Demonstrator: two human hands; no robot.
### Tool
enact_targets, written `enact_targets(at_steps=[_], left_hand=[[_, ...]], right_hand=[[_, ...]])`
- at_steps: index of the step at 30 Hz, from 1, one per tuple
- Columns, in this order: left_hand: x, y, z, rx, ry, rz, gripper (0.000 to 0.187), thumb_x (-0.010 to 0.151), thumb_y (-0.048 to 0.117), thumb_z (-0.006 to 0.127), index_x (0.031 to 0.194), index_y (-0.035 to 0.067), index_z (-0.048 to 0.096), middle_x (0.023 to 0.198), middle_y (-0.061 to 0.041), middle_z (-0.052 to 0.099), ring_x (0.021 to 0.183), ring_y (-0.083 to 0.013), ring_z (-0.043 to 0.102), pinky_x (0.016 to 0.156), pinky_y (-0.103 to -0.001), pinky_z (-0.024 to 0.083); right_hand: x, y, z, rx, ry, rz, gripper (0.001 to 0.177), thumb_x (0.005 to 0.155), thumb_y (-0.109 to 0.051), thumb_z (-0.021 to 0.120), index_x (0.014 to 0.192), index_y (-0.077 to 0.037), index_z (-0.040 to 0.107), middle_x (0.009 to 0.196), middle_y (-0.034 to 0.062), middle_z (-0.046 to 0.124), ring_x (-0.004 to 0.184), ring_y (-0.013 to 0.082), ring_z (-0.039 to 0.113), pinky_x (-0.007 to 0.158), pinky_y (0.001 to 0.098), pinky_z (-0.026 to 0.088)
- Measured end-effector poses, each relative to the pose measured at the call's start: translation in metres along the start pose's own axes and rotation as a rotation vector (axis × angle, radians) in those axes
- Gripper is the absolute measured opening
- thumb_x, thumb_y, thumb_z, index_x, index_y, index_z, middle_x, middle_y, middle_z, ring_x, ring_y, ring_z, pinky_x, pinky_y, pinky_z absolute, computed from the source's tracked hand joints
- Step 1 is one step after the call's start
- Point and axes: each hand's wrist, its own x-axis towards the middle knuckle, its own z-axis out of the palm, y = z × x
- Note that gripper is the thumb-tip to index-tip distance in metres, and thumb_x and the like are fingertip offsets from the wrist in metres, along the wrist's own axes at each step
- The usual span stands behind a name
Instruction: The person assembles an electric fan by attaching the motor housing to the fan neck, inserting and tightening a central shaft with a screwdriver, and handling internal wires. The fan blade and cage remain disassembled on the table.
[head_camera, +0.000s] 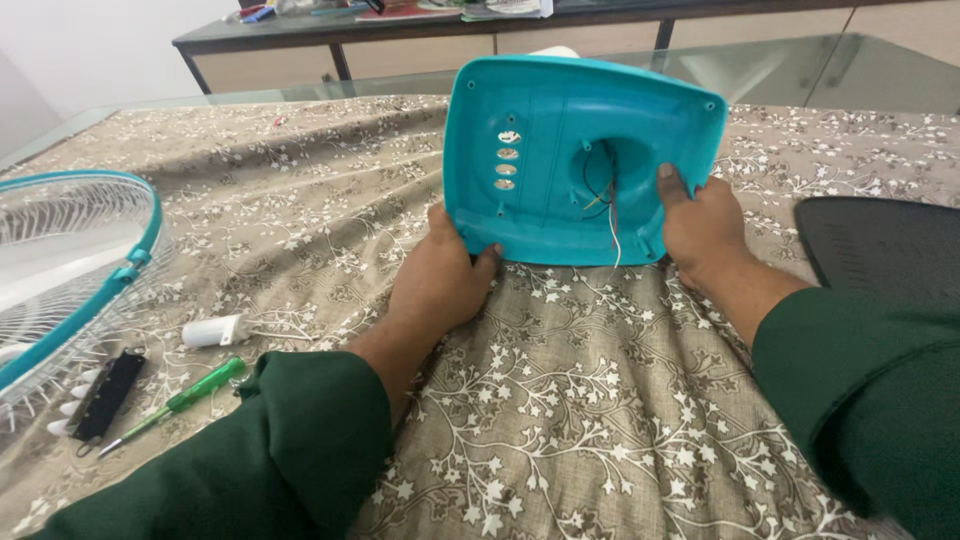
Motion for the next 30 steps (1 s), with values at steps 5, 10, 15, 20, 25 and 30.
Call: enact_targets(at_steps=[5, 10, 15, 20, 25, 30], left_hand=[[-0.010, 0.000, -0.012, -0.094, -0.025, 0.039, 0.074, 0.085, 0.034, 0.074, 0.138, -0.001, 0.036, 0.114, -0.023, 0.071, 0.107, -0.0415, 0.069, 0.092, -0.051, 0.054], [-0.035, -0.008, -0.037, -0.017, 0.030, 0.127, 0.086, 0.085, 0.028, 0.075, 0.149, -0.001, 0.026, 0.130, -0.023, 0.064, 0.119, -0.0406, 0.061, 0.097, -0.048, 0.047], [-0.059, -0.046, -0.099, 0.112, -0.049, -0.060, 0.036, 0.102, 0.014, 0.048, 0.132, 0.016, 0.068, 0.139, -0.012, 0.063, 0.122, -0.0313, 0.063, 0.109, -0.043, 0.047], [-0.073, -0.090, -0.163, 0.349, -0.073, -0.212, 0.037, 0.103, 0.018, 0.052, 0.139, 0.020, 0.063, 0.140, -0.014, 0.062, 0.127, -0.0321, 0.059, 0.114, -0.046, 0.042], [-0.075, -0.113, -0.181, 0.517, -0.277, -0.220, 0.050, 0.093, 0.034, 0.070, 0.141, 0.026, 0.059, 0.143, -0.008, 0.061, 0.126, -0.0298, 0.062, 0.113, -0.046, 0.044], [-0.075, -0.113, -0.174, 0.579, -0.279, -0.253, 0.045, 0.091, 0.042, 0.071, 0.132, 0.025, 0.069, 0.129, -0.010, 0.072, 0.117, -0.0289, 0.069, 0.106, -0.042, 0.053]], right_hand=[[-0.005, 0.003, 0.000, -0.040, -0.020, -0.087, 0.040, 0.106, -0.039, 0.060, 0.098, -0.001, 0.071, 0.088, 0.0157, 0.073, 0.079, 0.0276, 0.068, 0.073, 0.0428, 0.049], [-0.001, 0.004, -0.005, -0.145, -0.036, -0.067, 0.044, 0.107, -0.042, 0.059, 0.107, 0.000, 0.071, 0.097, 0.0207, 0.073, 0.089, 0.0365, 0.070, 0.080, 0.0458, 0.050], [-0.006, -0.006, -0.008, -0.233, -0.048, 0.026, 0.047, 0.107, -0.043, 0.061, 0.121, 0.001, 0.069, 0.111, 0.0219, 0.072, 0.102, 0.0375, 0.068, 0.088, 0.0457, 0.050], [-0.027, -0.028, -0.014, -0.062, -0.062, 0.211, 0.065, 0.091, -0.028, 0.076, 0.141, 0.004, 0.048, 0.131, 0.0241, 0.063, 0.116, 0.0326, 0.063, 0.093, 0.0419, 0.050], [-0.057, -0.046, -0.016, 0.116, 0.105, 0.338, 0.062, 0.088, -0.020, 0.080, 0.138, 0.003, 0.050, 0.129, 0.0234, 0.060, 0.115, 0.0287, 0.060, 0.088, 0.0419, 0.051], [-0.086, -0.044, -0.013, 0.237, 0.068, 0.264, 0.042, 0.085, -0.019, 0.079, 0.119, -0.005, 0.058, 0.108, 0.0117, 0.067, 0.093, 0.0195, 0.063, 0.074, 0.0369, 0.053]])
